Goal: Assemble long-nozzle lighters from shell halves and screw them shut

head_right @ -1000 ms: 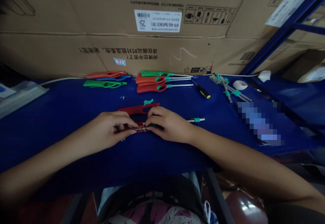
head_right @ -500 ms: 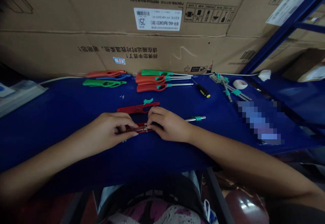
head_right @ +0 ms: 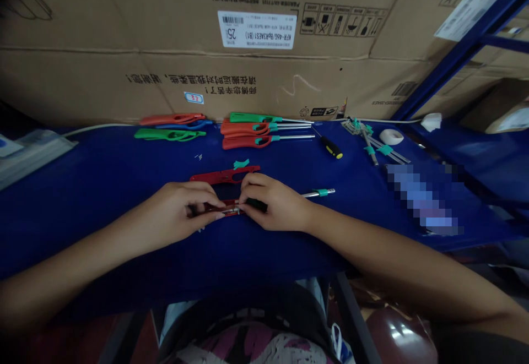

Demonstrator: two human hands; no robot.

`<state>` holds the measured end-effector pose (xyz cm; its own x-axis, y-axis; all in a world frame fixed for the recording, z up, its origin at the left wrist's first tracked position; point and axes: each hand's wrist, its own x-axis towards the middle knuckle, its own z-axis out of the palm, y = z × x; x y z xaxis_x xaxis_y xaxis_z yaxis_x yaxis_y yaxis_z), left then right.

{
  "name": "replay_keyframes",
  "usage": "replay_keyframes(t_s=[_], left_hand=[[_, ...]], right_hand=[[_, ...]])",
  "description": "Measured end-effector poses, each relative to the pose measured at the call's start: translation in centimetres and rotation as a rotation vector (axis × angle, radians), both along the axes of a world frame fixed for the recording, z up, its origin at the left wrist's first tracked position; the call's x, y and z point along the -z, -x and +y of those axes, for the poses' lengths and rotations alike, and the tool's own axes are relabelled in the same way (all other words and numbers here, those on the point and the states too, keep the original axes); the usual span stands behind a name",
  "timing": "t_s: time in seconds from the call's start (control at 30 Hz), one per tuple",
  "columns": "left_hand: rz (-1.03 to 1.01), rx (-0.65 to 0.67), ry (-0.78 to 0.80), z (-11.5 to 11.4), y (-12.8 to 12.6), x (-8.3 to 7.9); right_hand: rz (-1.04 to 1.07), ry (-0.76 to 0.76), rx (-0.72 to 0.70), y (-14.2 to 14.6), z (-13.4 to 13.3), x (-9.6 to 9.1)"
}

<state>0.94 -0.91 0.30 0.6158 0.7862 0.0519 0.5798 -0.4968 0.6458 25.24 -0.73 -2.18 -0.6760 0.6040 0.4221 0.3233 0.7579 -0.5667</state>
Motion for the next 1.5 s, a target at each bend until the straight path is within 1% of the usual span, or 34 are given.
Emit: replay_keyframes(t_s=[0.1, 0.2, 0.3, 0.43, 0.5, 0.77, 1.1, 1.33, 1.5], left_hand=[[0.000, 0.013, -0.025, -0.03, 0.05, -0.03], [-0.003, 0.014, -0.016, 0.00, 0.12, -0.16], [-0.012, 0.007, 0.020, 0.08, 0.10, -0.25], [-0.033, -0.022, 0.090, 0.09, -0.05, -0.28], [-0.046, -0.027, 0.100, 0.07, -0.11, -0.27], [-0.021, 0.020, -0.008, 0.11, -0.15, -0.12], [0.015, 0.024, -0.090, -0.15, -0.08, 0.15], [0.024, 0.056, -0.074, 0.10, -0.09, 0.13], [-0.015, 0.028, -0.032, 0.19, -0.25, 0.02]], right_hand=[[0.070, 0.043, 0.028, 0.03, 0.05, -0.15], [0.143, 0.144, 0.113, 0.06, 0.28, -0.17], [0.131, 0.221, 0.159, 0.12, 0.54, -0.04], [0.051, 0.202, 0.149, 0.13, 0.68, 0.15], [0.039, 0.197, 0.149, 0.09, 0.67, 0.18], [0.022, 0.196, 0.150, 0.09, 0.60, 0.06], [0.023, 0.192, 0.132, 0.38, 0.40, -0.10], [0.020, 0.186, 0.149, 0.43, 0.24, -0.02], [0.030, 0.179, 0.167, 0.42, 0.26, 0.00]])
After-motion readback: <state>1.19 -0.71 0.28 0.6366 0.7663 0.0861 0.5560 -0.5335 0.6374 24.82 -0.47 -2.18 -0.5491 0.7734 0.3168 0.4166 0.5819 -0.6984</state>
